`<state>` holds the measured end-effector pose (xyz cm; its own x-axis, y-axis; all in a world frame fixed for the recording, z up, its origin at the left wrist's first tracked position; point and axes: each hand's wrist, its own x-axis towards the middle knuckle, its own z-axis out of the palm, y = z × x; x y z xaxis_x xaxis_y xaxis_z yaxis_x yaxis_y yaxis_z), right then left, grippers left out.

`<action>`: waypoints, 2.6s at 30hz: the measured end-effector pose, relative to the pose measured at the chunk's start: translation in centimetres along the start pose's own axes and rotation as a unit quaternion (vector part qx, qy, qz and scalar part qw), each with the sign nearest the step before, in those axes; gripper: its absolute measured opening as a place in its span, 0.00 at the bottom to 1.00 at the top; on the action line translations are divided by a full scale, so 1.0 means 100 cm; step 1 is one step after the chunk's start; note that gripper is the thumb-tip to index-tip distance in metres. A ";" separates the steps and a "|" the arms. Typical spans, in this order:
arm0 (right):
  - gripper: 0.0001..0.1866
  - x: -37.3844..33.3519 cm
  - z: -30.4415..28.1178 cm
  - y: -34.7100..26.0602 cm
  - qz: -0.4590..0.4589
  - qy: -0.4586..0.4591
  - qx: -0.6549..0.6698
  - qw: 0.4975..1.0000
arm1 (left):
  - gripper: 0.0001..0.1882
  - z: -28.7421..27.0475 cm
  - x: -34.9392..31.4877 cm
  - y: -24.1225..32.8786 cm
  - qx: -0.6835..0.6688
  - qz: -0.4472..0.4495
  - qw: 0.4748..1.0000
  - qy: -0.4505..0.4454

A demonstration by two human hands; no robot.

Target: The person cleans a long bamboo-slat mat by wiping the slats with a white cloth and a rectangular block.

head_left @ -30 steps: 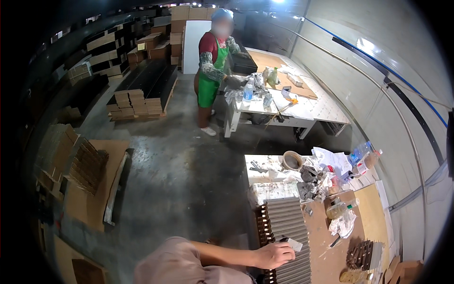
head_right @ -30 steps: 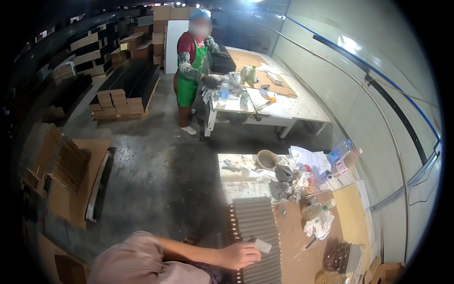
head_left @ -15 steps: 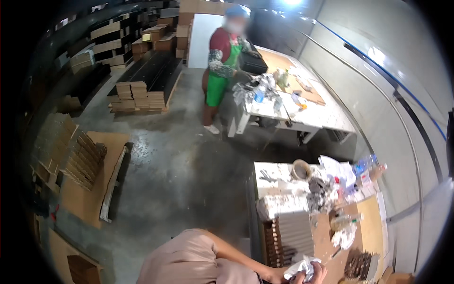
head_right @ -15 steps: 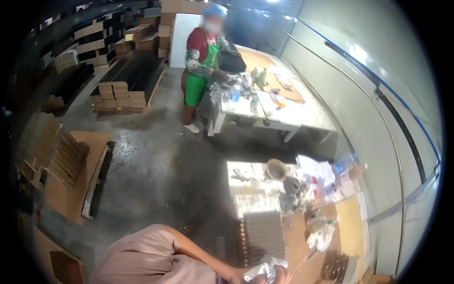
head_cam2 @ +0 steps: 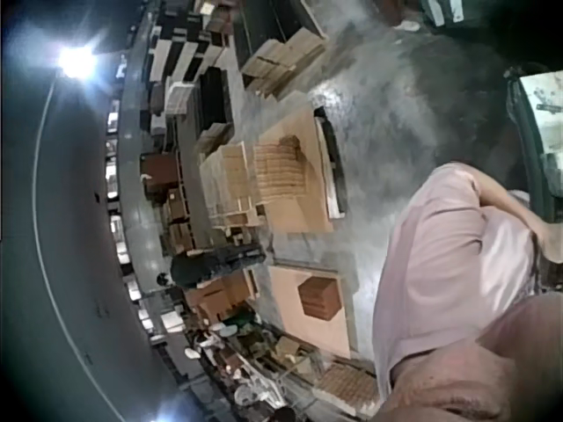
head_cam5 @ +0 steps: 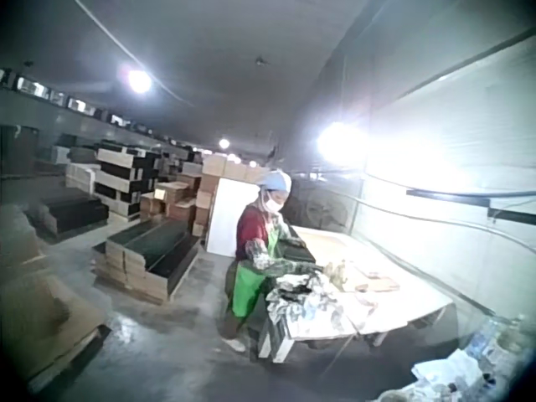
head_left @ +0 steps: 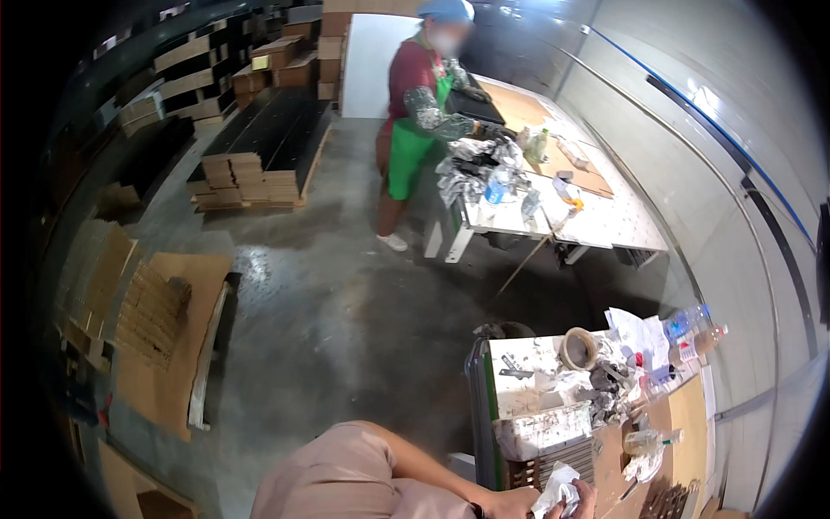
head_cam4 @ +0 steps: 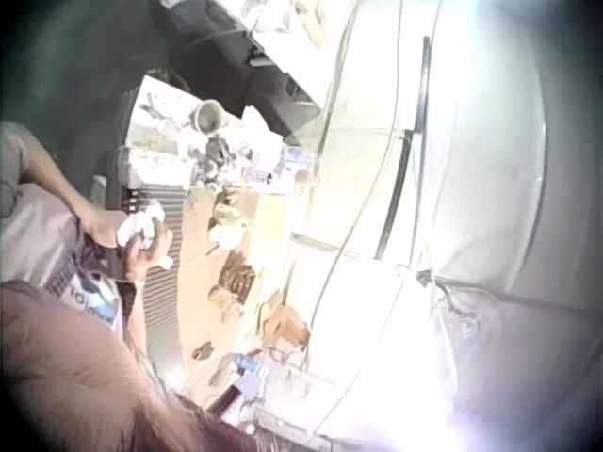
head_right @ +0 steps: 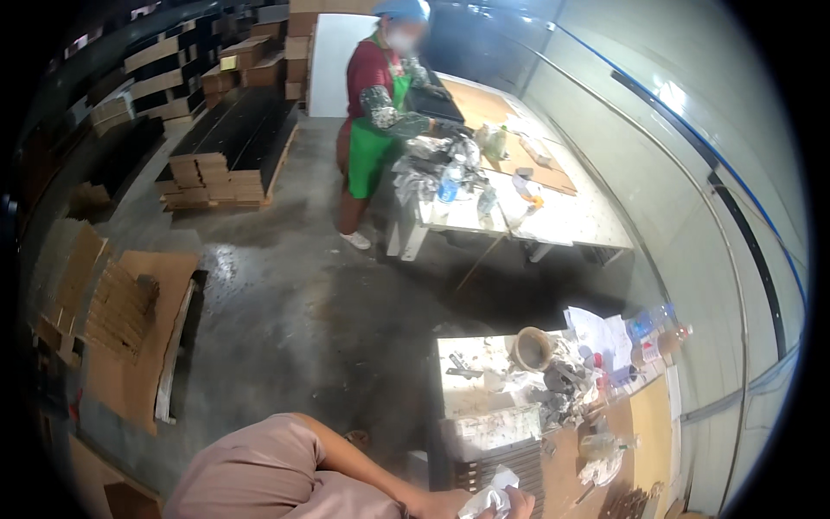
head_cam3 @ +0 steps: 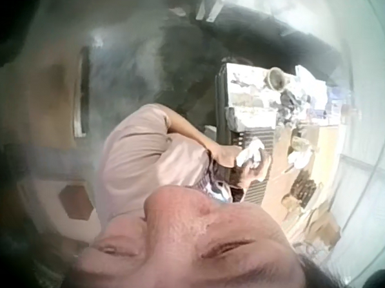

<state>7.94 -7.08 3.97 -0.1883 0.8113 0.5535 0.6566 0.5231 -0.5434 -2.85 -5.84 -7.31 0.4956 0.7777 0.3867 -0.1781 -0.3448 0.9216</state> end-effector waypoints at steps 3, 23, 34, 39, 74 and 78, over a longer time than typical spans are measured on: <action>0.27 -0.019 -0.011 0.032 0.017 0.052 -0.070 0.996 | 0.11 0.002 0.009 0.003 0.095 0.069 0.992 -0.048; 0.23 -0.038 -0.018 0.009 0.090 0.114 -0.053 0.988 | 0.11 0.007 0.010 0.008 -0.095 -0.076 0.987 -0.108; 0.20 -0.024 0.026 0.038 0.188 0.020 0.167 0.968 | 0.08 -0.030 -0.008 -0.007 -0.089 0.009 0.993 0.074; 0.19 0.005 0.048 0.013 0.134 -0.055 0.220 0.965 | 0.11 -0.068 -0.028 0.004 -0.136 -0.023 0.987 0.079; 0.16 0.041 0.045 0.012 0.246 -0.074 0.260 0.931 | 0.10 -0.138 -0.009 0.048 0.153 -0.070 0.966 0.195; 0.17 0.031 0.034 0.019 0.238 -0.040 0.269 0.932 | 0.08 -0.103 0.003 0.046 0.149 -0.020 0.986 0.067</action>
<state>6.10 -2.63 2.48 -0.0381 0.9905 0.1321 0.2221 0.1372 -0.9653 -12.29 -1.78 -2.57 0.3778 0.8494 0.3686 0.1064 -0.4353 0.8940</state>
